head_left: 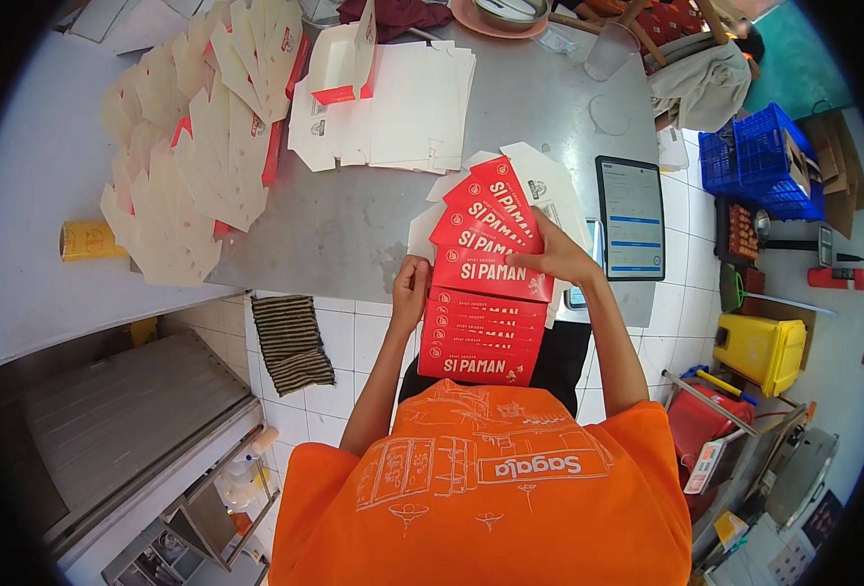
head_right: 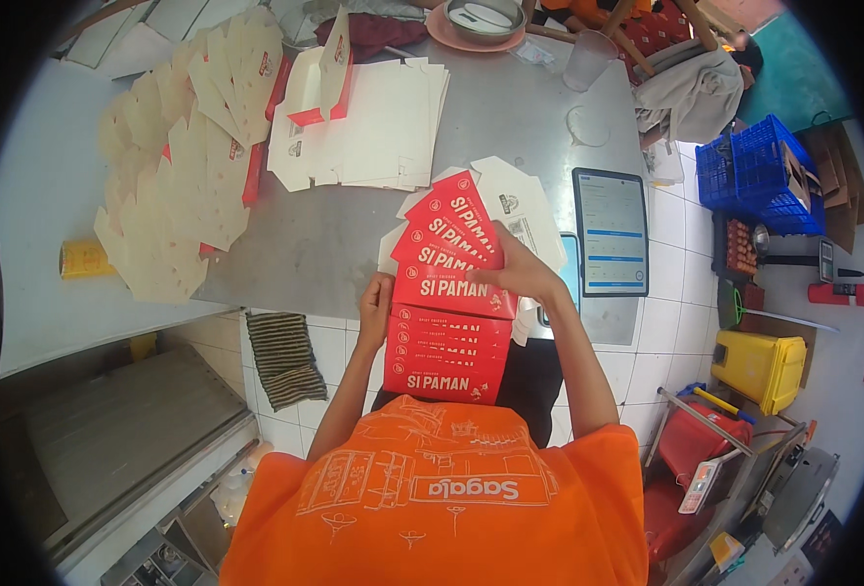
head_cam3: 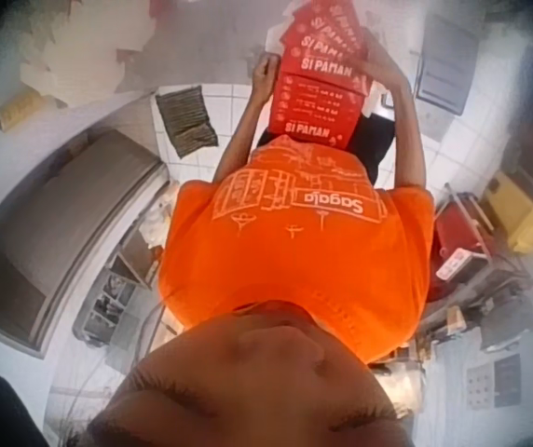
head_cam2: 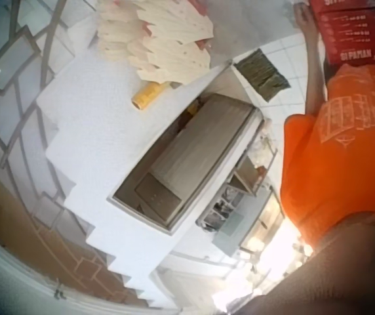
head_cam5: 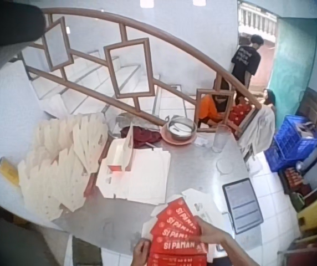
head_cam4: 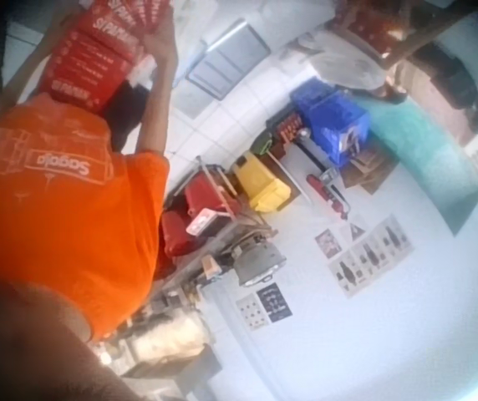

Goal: The person assembles cardboard food containers by hand, folding the flaps to form boxes and stacking them on the workspace.

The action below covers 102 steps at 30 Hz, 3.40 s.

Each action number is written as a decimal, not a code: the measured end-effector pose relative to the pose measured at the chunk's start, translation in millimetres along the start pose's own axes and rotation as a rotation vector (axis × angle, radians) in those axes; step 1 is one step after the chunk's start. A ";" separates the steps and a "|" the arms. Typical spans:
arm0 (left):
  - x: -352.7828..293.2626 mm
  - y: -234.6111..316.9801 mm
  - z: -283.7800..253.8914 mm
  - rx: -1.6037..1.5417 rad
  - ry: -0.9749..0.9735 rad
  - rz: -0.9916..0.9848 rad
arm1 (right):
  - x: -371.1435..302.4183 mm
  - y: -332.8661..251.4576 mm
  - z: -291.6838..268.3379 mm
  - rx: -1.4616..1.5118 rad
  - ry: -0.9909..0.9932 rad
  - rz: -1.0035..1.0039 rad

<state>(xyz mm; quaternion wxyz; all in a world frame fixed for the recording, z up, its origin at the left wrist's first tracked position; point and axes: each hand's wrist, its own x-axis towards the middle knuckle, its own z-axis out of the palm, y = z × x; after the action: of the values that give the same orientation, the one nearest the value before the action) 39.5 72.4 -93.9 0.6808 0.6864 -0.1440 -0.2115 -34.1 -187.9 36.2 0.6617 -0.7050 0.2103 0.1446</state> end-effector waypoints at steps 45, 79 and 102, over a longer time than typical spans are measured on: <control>12.8 120.5 95.1 0.800 -0.519 0.710 | -79.5 120.4 88.6 0.303 0.688 -0.392; -7.7 -6.8 -4.3 -0.341 -0.218 -0.151 | -49.7 116.2 68.7 0.274 0.378 -0.446; -13.1 15.8 -3.2 -0.265 -0.192 -0.171 | -58.5 78.9 76.6 0.134 0.731 -0.517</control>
<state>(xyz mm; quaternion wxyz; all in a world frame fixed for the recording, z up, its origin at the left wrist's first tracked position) 31.1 81.0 -77.0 0.7278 0.5771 -0.1205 -0.3503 -117.7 -108.4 -10.7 0.6024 -0.6948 0.2563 -0.2979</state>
